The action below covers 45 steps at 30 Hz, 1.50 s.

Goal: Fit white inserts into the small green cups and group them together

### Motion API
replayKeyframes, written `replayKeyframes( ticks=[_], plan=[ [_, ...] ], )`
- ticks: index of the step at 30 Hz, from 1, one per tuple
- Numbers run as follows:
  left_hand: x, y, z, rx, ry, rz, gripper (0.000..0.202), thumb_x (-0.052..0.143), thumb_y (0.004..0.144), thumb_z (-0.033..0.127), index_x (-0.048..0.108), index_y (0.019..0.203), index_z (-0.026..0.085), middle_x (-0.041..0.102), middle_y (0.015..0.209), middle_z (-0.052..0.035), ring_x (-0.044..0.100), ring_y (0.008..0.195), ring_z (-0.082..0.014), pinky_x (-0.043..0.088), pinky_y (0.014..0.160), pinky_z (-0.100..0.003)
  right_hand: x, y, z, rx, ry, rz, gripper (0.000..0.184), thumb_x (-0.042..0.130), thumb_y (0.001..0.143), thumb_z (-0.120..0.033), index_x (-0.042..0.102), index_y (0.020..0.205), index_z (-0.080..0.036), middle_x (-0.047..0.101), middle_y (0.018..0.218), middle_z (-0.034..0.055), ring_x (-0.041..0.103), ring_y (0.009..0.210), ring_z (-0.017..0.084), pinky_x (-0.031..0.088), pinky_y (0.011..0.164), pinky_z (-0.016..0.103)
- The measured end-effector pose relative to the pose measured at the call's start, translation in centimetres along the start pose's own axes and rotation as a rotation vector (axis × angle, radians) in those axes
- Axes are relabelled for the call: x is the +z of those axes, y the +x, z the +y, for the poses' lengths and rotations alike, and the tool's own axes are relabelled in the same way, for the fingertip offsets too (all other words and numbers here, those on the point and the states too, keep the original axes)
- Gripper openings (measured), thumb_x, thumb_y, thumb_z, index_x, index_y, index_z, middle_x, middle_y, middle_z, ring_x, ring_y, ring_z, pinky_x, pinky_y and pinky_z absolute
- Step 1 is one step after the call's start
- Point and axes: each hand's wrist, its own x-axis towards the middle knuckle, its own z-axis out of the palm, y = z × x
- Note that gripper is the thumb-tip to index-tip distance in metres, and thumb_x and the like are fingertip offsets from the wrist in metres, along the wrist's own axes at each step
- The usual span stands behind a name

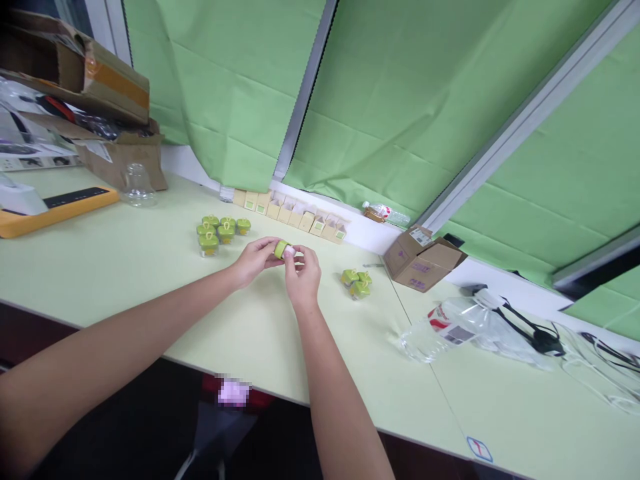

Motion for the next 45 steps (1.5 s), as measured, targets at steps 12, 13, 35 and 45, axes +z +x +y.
replayKeyframes(
  ticks=[12,13,35,45],
  plan=[
    [-0.6,0.0,-0.3,0.011,-0.02,-0.187,0.034,0.075,0.079,0.042,0.073,0.097,0.013,0.071,0.104,-0.0088,0.068,0.097,-0.0199,0.051,0.105,-0.045,-0.1,0.3,0.3,0.056,0.08,0.003,0.033,0.063,0.083,-0.049,0.065,0.102,-0.022,0.069,0.105,0.0075,0.063,0.082,0.017,0.052,0.07,0.03],
    [-0.6,0.1,-0.4,0.008,-0.028,-0.199,0.034,0.074,0.08,0.042,0.073,0.097,0.013,0.071,0.104,-0.0091,0.068,0.097,-0.0201,0.05,0.105,-0.045,-0.1,0.3,0.2,0.058,0.078,0.002,0.034,0.063,0.083,-0.05,0.065,0.102,-0.022,0.069,0.104,0.0073,0.063,0.082,0.017,0.052,0.07,0.03],
    [-0.3,-0.3,0.3,-0.115,-0.128,-0.235,0.031,0.069,0.086,0.038,0.071,0.099,0.01,0.074,0.106,-0.0132,0.069,0.103,-0.023,0.048,0.106,-0.04,0.0,-0.1,-1.1,-0.087,-0.025,0.071,0.029,0.067,0.082,-0.043,0.063,0.101,-0.021,0.065,0.102,0.0068,0.061,0.076,0.016,0.052,0.075,0.032],
    [-0.1,-0.4,0.1,-0.12,-0.14,-0.205,0.03,0.068,0.087,0.038,0.072,0.096,0.01,0.074,0.105,-0.0138,0.071,0.101,-0.023,0.049,0.106,-0.04,0.0,0.0,-1.2,-0.06,-0.046,0.05,0.026,0.064,0.083,-0.044,0.061,0.096,-0.021,0.063,0.097,0.0059,0.059,0.076,0.016,0.052,0.073,0.032]
  ],
)
